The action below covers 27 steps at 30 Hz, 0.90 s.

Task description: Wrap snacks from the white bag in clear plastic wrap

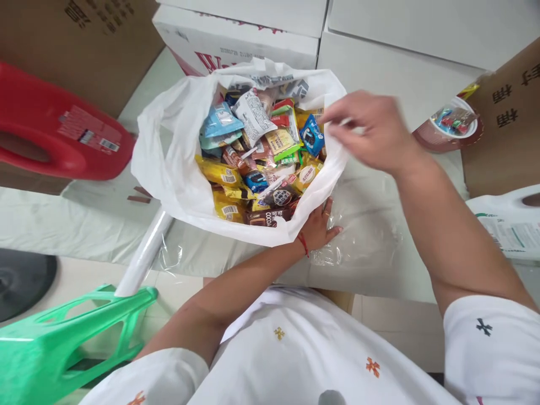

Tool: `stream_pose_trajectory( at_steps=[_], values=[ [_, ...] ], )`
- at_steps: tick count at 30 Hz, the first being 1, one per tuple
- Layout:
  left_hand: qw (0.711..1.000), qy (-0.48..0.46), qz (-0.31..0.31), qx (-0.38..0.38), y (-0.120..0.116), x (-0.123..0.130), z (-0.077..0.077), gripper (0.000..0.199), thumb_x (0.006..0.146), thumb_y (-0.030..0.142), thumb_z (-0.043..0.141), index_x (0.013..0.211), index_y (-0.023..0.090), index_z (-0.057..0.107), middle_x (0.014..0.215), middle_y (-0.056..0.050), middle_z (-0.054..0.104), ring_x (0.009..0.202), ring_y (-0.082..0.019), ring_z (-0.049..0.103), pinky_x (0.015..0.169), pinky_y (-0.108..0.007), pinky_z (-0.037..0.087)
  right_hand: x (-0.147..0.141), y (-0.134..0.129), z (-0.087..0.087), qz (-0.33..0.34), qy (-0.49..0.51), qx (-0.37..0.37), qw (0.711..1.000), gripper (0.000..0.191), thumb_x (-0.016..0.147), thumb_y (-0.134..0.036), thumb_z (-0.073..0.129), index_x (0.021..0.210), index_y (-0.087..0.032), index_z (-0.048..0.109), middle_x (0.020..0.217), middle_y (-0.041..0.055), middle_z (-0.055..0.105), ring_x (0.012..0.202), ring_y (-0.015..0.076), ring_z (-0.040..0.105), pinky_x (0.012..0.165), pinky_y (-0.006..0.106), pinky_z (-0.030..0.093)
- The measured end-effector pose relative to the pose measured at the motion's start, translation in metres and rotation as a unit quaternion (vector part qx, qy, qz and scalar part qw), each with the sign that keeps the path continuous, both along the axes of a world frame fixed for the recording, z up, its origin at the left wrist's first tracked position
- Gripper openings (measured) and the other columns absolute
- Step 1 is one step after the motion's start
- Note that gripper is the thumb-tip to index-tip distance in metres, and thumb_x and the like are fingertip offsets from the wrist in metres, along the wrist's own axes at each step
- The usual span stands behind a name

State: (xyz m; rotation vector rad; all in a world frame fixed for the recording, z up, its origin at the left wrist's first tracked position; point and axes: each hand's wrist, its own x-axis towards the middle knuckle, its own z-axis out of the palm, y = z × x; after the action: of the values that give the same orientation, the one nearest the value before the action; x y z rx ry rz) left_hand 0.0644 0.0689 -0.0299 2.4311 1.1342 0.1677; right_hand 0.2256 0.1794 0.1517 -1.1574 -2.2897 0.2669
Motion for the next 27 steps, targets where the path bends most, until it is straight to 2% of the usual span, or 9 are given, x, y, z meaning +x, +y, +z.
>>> stream_pose_trajectory(
  at_steps=[2,4,8,13,16,20,23,25,27],
  values=[
    [1.000,-0.001,-0.005,-0.007,0.001,0.000,0.003,0.092,0.100,0.064,0.044,0.164,0.003,0.023,0.170,-0.028,0.023,0.158,-0.044,0.021,0.129,-0.058,0.019,-0.051,0.018,-0.003,0.103,-0.130,-0.040,0.985,0.039,0.101,-0.051,0.059,0.120,-0.017,0.068,0.116,0.0059,0.069,0.109,0.0249,0.064,0.095,0.045,0.053],
    [1.000,-0.015,-0.008,-0.010,0.001,0.000,0.001,0.092,0.100,0.063,0.046,0.164,0.002,0.024,0.170,-0.029,0.022,0.159,-0.043,0.021,0.129,-0.057,0.020,-0.080,0.040,-0.026,0.111,-0.190,-0.052,0.974,0.040,0.099,-0.049,0.060,0.121,-0.017,0.068,0.123,0.0076,0.067,0.119,0.0291,0.060,0.100,0.046,0.050],
    [0.998,-0.065,-0.001,-0.024,0.000,0.004,-0.016,0.091,0.099,0.062,0.048,0.163,0.002,0.024,0.169,-0.029,0.024,0.159,-0.041,0.021,0.129,-0.058,0.020,-0.077,0.072,-0.062,0.092,-0.207,-0.045,0.973,0.037,0.102,-0.043,0.055,0.126,-0.018,0.067,0.132,0.0079,0.063,0.126,0.0319,0.053,0.104,0.049,0.046],
    [0.992,-0.122,0.009,-0.029,-0.003,0.009,-0.036,0.088,0.098,0.060,0.050,0.164,0.009,0.023,0.171,-0.025,0.021,0.161,-0.041,0.014,0.130,-0.061,0.013,-0.046,0.063,-0.041,0.050,-0.167,-0.029,0.984,0.034,0.104,-0.037,0.048,0.125,-0.021,0.069,0.127,0.0084,0.065,0.124,0.0321,0.053,0.106,0.052,0.044],
    [0.992,-0.124,0.011,-0.030,-0.004,0.009,-0.036,0.087,0.099,0.059,0.050,0.164,0.006,0.024,0.171,-0.026,0.022,0.161,-0.041,0.012,0.131,-0.061,0.010,-0.055,0.041,-0.033,0.085,-0.183,-0.036,0.979,0.034,0.102,-0.039,0.051,0.123,-0.022,0.070,0.126,0.0088,0.067,0.127,0.0346,0.052,0.108,0.055,0.041],
    [0.993,-0.118,0.007,-0.032,-0.003,0.011,-0.035,0.085,0.099,0.056,0.052,0.162,0.005,0.027,0.170,-0.026,0.022,0.161,-0.042,0.014,0.131,-0.062,0.012,-0.094,0.018,-0.055,0.123,-0.230,-0.053,0.964,0.047,0.092,-0.046,0.069,0.129,-0.018,0.067,0.125,0.0131,0.068,0.129,0.0364,0.051,0.111,0.057,0.037],
    [0.991,-0.122,0.006,-0.048,-0.003,0.013,-0.036,0.078,0.101,0.052,0.051,0.159,0.004,0.032,0.167,-0.027,0.032,0.158,-0.042,0.024,0.131,-0.060,0.018,-0.112,0.010,-0.064,0.110,-0.267,-0.069,0.955,0.042,0.085,-0.044,0.077,0.114,-0.013,0.072,0.113,0.0165,0.070,0.123,0.0368,0.054,0.109,0.055,0.037],
    [0.991,-0.127,0.006,-0.041,-0.004,0.013,-0.036,0.077,0.102,0.052,0.048,0.160,0.003,0.031,0.167,-0.026,0.032,0.158,-0.043,0.025,0.132,-0.058,0.018,-0.107,0.003,-0.051,0.117,-0.231,-0.077,0.963,0.026,0.092,-0.039,0.069,0.101,-0.015,0.074,0.103,0.0132,0.071,0.113,0.0318,0.058,0.103,0.050,0.042],
    [0.991,-0.127,0.005,-0.034,-0.005,0.012,-0.035,0.081,0.102,0.054,0.048,0.161,0.003,0.028,0.169,-0.025,0.028,0.159,-0.043,0.021,0.132,-0.058,0.016,-0.090,-0.007,-0.024,0.096,-0.141,-0.072,0.983,0.024,0.100,-0.035,0.056,0.096,-0.018,0.074,0.095,0.0079,0.069,0.101,0.0257,0.061,0.096,0.044,0.046]
  ],
)
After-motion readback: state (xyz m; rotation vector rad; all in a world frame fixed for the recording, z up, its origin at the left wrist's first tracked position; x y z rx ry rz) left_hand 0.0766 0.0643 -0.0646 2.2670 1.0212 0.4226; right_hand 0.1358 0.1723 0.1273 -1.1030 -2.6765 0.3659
